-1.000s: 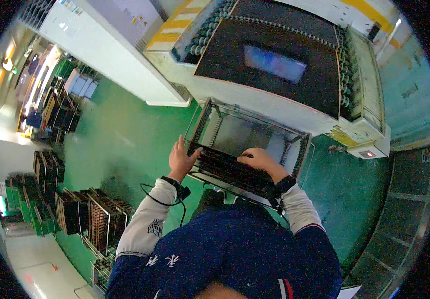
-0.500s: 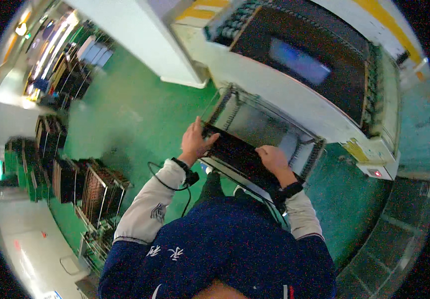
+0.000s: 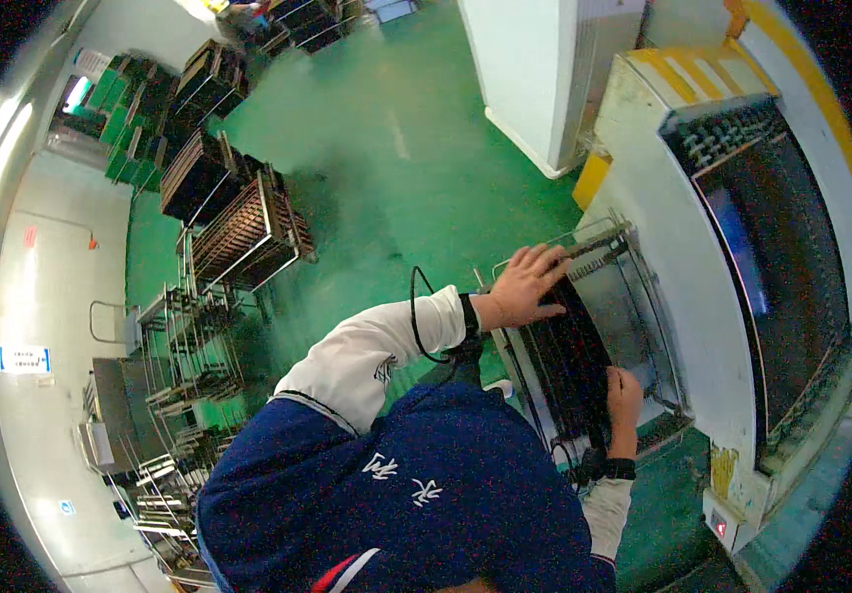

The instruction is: Manually loading glass or plastic sheets into a processing machine and organizing them in racks.

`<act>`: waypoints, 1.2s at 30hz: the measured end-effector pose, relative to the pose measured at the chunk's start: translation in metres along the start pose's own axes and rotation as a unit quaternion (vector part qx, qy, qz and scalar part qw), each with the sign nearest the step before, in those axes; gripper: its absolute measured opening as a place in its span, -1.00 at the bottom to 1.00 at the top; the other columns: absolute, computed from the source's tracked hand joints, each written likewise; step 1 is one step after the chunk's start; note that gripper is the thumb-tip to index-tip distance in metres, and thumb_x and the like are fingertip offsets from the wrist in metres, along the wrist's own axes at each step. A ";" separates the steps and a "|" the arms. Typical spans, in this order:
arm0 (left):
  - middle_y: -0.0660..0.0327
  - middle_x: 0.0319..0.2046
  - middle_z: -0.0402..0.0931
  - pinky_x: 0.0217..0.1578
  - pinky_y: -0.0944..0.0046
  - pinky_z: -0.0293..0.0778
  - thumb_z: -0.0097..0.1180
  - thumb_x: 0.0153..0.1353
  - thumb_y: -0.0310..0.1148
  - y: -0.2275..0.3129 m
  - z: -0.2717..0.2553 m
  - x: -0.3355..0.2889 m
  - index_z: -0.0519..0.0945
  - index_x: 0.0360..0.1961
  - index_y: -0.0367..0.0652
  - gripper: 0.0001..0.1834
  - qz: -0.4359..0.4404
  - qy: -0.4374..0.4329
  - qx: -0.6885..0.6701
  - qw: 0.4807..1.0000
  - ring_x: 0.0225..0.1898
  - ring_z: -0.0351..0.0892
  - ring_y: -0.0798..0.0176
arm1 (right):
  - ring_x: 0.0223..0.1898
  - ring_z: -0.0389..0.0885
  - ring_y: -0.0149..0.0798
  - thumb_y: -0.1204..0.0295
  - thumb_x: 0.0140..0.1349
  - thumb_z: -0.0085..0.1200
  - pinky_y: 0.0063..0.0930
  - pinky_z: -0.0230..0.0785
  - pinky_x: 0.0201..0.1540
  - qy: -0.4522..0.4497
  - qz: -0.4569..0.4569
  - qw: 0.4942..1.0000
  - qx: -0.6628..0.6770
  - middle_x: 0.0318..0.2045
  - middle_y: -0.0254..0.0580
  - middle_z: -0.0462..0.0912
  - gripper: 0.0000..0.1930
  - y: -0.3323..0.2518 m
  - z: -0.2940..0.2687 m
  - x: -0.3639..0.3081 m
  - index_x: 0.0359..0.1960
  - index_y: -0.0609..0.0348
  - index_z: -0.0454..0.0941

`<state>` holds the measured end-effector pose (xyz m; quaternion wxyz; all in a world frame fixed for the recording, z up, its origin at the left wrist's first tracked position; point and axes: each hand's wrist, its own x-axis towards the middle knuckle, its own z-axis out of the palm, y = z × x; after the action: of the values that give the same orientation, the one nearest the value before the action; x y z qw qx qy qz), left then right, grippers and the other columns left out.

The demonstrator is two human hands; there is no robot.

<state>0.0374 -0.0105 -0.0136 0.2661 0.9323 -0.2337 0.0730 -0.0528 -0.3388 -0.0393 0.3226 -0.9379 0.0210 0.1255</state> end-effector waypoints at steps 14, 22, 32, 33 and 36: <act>0.07 -0.08 0.49 0.22 -0.09 0.26 0.37 -0.03 0.12 0.019 0.017 -0.003 0.58 0.04 -0.23 -0.26 0.242 -0.042 -0.091 0.965 0.08 0.41 -0.06 | -0.32 0.61 0.23 0.26 0.33 0.11 -0.03 0.42 -0.25 -0.002 -0.082 0.996 -0.032 -0.36 0.12 0.66 -0.73 0.044 0.024 0.003 -0.26 0.27 0.65; 0.12 -0.27 0.56 0.07 0.00 0.31 0.29 0.00 0.26 0.020 0.033 -0.001 0.67 -0.17 -0.14 -0.34 0.204 -0.099 -0.046 0.973 -0.08 0.49 0.01 | -0.28 0.56 0.25 0.29 0.34 0.05 0.03 0.34 -0.21 0.068 -0.080 0.980 -0.166 -0.35 0.17 0.61 -0.75 0.016 0.000 -0.013 -0.32 0.23 0.61; 0.08 -0.14 0.55 0.15 -0.05 0.27 0.22 0.06 0.31 0.026 0.018 0.001 0.64 -0.14 -0.14 -0.31 0.198 -0.096 -0.047 0.974 -0.01 0.46 0.00 | -0.35 0.44 0.07 0.30 0.36 0.10 -0.19 0.30 -0.22 0.168 0.035 0.981 -0.095 -0.38 0.10 0.60 -0.74 -0.032 -0.175 -0.060 -0.26 0.32 0.58; 0.07 -0.10 0.54 0.16 -0.05 0.26 0.22 0.07 0.31 0.027 0.020 0.004 0.63 -0.13 -0.14 -0.31 0.208 -0.095 -0.057 0.972 0.00 0.46 0.00 | -0.33 0.45 0.03 0.31 0.36 0.10 -0.22 0.31 -0.20 0.213 0.036 0.976 -0.038 -0.36 0.10 0.62 -0.75 -0.024 -0.188 -0.067 -0.22 0.31 0.59; 0.02 0.05 0.50 0.23 -0.05 0.23 0.18 0.12 0.32 0.025 0.031 0.008 0.61 0.01 -0.12 -0.27 0.212 -0.100 -0.033 0.972 0.10 0.43 -0.05 | -0.17 0.56 -0.05 0.45 0.31 0.07 -0.29 0.36 -0.02 0.385 0.086 0.917 0.062 -0.20 0.13 0.68 -0.73 -0.043 -0.214 -0.095 0.00 0.22 0.65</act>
<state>0.0331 -0.0488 -0.0267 0.2510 0.8549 -0.4533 0.0264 -0.0922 -0.4396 0.1726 0.3346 -0.8865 0.2317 -0.2201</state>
